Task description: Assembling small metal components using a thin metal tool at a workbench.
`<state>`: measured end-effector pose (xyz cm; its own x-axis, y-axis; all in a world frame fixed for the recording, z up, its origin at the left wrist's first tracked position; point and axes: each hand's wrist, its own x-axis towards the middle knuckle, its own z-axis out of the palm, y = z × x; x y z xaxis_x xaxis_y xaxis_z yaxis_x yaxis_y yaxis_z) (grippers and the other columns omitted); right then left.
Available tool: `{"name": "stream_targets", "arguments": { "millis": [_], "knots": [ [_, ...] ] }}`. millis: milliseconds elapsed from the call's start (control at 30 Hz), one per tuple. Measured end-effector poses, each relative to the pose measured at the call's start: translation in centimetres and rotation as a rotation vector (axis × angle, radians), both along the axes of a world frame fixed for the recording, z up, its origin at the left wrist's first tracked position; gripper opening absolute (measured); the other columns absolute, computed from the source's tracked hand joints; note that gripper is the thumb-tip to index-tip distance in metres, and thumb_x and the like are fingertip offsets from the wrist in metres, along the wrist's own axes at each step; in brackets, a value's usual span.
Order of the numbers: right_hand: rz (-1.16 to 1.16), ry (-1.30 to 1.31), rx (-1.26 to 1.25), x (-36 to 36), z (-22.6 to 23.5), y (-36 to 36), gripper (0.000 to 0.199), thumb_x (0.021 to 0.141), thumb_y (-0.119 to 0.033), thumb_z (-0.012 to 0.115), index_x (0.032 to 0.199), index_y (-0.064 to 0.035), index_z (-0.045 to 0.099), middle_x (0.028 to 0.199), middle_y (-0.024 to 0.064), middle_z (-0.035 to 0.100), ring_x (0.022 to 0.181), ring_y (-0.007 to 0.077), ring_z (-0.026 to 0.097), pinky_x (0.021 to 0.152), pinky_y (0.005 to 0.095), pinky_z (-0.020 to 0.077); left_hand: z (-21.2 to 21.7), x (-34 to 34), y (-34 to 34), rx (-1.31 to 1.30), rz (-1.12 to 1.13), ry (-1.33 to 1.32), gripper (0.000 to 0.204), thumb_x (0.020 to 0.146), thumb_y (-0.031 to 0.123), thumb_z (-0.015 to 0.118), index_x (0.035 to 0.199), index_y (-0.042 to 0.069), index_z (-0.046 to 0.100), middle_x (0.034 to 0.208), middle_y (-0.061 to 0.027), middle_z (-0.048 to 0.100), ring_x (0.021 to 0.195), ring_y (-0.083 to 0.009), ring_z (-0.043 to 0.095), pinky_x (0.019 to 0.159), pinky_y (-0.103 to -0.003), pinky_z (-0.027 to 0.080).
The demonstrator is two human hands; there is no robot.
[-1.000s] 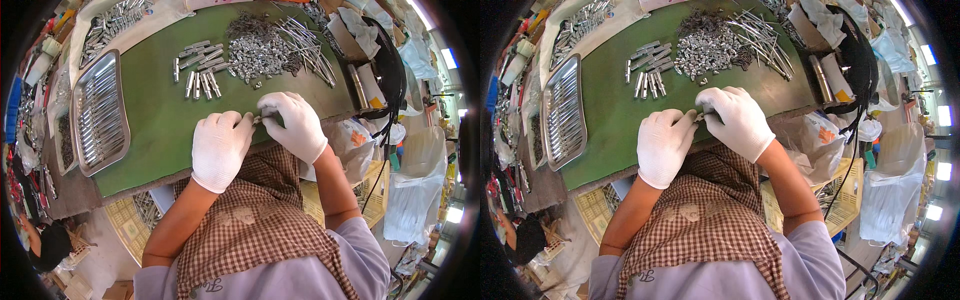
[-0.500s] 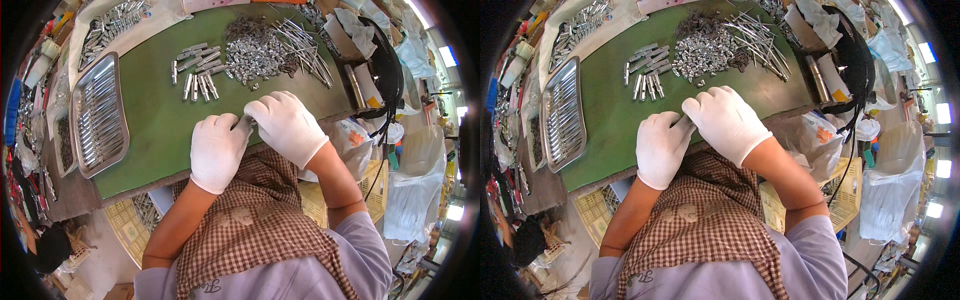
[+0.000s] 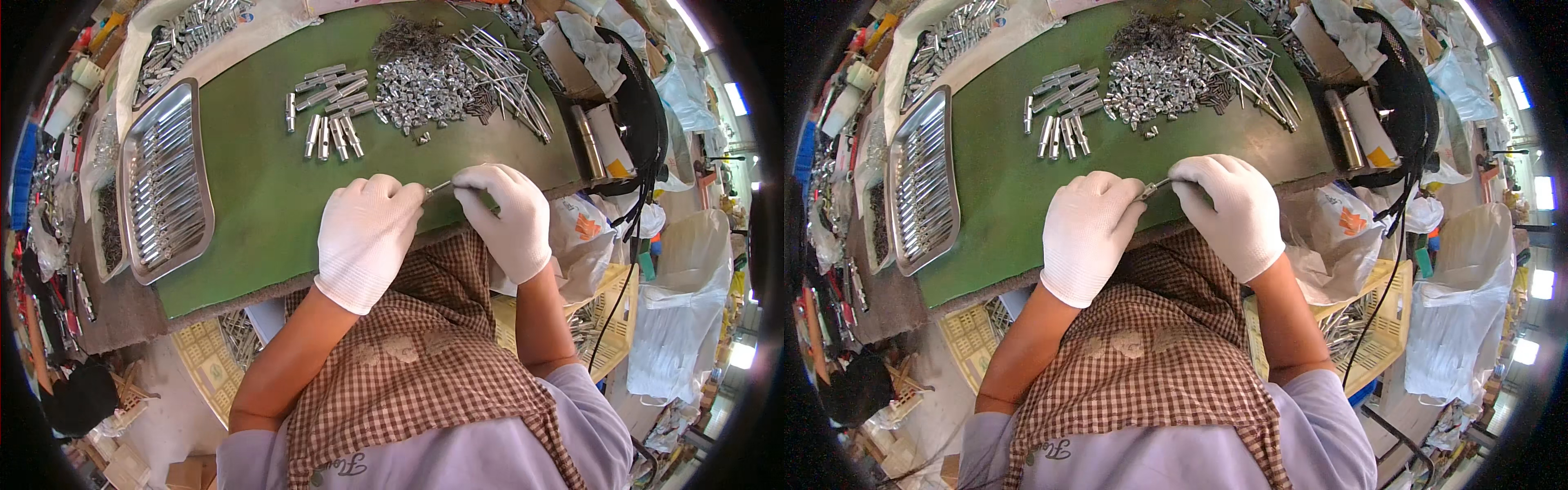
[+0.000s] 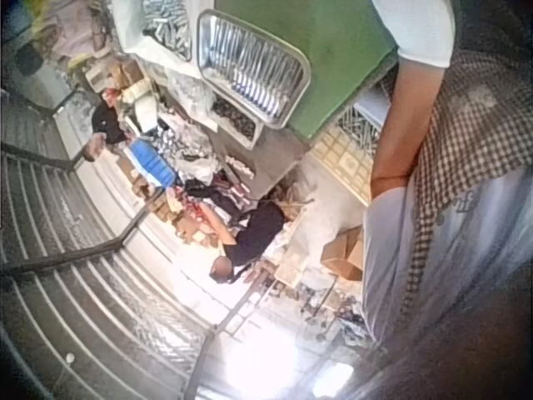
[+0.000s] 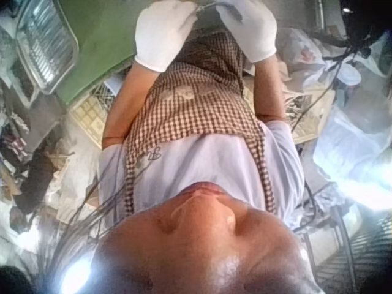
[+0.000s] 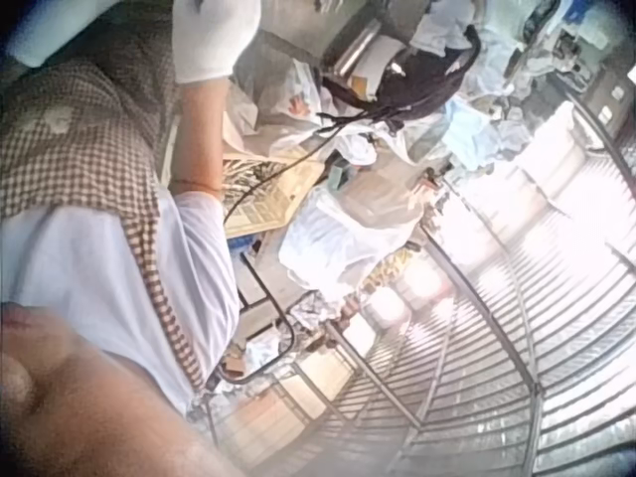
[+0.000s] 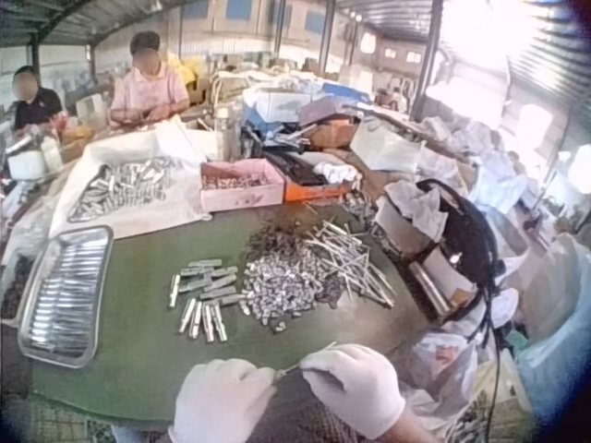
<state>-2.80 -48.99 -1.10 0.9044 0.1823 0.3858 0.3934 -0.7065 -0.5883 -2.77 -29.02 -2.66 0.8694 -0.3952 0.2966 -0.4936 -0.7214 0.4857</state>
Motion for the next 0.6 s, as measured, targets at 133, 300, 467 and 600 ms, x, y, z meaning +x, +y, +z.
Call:
{"name": "stream_targets", "arguments": {
  "millis": [133, 300, 467, 600],
  "knots": [
    [0.018, -0.076, -0.050, 0.3, -0.3, -0.2, 0.012, 0.079, -0.008, 0.074, 0.089, -0.0114, 0.071, 0.091, 0.0064, 0.069, 0.088, 0.0303, 0.065, 0.080, 0.0404, 0.0514, -0.5, 0.0, -0.3, 0.009, 0.045, -0.047, 0.018, 0.083, 0.015, 0.071, 0.099, 0.007, 0.070, 0.093, -0.0089, 0.062, 0.084, -0.0316, 0.061, 0.074, -0.043, 0.047],
    [0.000, -0.126, -0.105, 0.4, -1.0, -0.2, 0.013, 0.077, -0.009, 0.076, 0.089, -0.0126, 0.072, 0.091, 0.0043, 0.068, 0.090, 0.0283, 0.064, 0.083, 0.0398, 0.0497, -0.6, 0.0, -0.8, -0.088, 0.119, -0.143, 0.014, 0.084, 0.013, 0.070, 0.097, 0.008, 0.070, 0.093, -0.0085, 0.062, 0.084, -0.0307, 0.062, 0.074, -0.042, 0.048],
    [0.031, -0.112, -0.088, 0.7, -1.2, 0.1, 0.013, 0.077, -0.010, 0.076, 0.089, -0.0123, 0.072, 0.091, 0.0036, 0.069, 0.091, 0.0279, 0.064, 0.086, 0.0406, 0.0484, -0.9, 0.2, -0.3, -0.023, 0.072, -0.095, 0.013, 0.084, 0.012, 0.070, 0.097, 0.009, 0.070, 0.091, -0.0077, 0.062, 0.082, -0.0303, 0.061, 0.073, -0.042, 0.047],
    [0.068, -0.165, -0.140, 1.1, -1.2, 0.4, 0.016, 0.074, -0.006, 0.079, 0.088, -0.0107, 0.071, 0.093, 0.0053, 0.069, 0.090, 0.0284, 0.064, 0.084, 0.0397, 0.0499, -0.9, 0.1, -0.4, -0.027, 0.084, -0.094, 0.014, 0.084, 0.012, 0.071, 0.097, 0.009, 0.071, 0.089, -0.0074, 0.062, 0.081, -0.0301, 0.061, 0.073, -0.042, 0.047]
  ]
}}
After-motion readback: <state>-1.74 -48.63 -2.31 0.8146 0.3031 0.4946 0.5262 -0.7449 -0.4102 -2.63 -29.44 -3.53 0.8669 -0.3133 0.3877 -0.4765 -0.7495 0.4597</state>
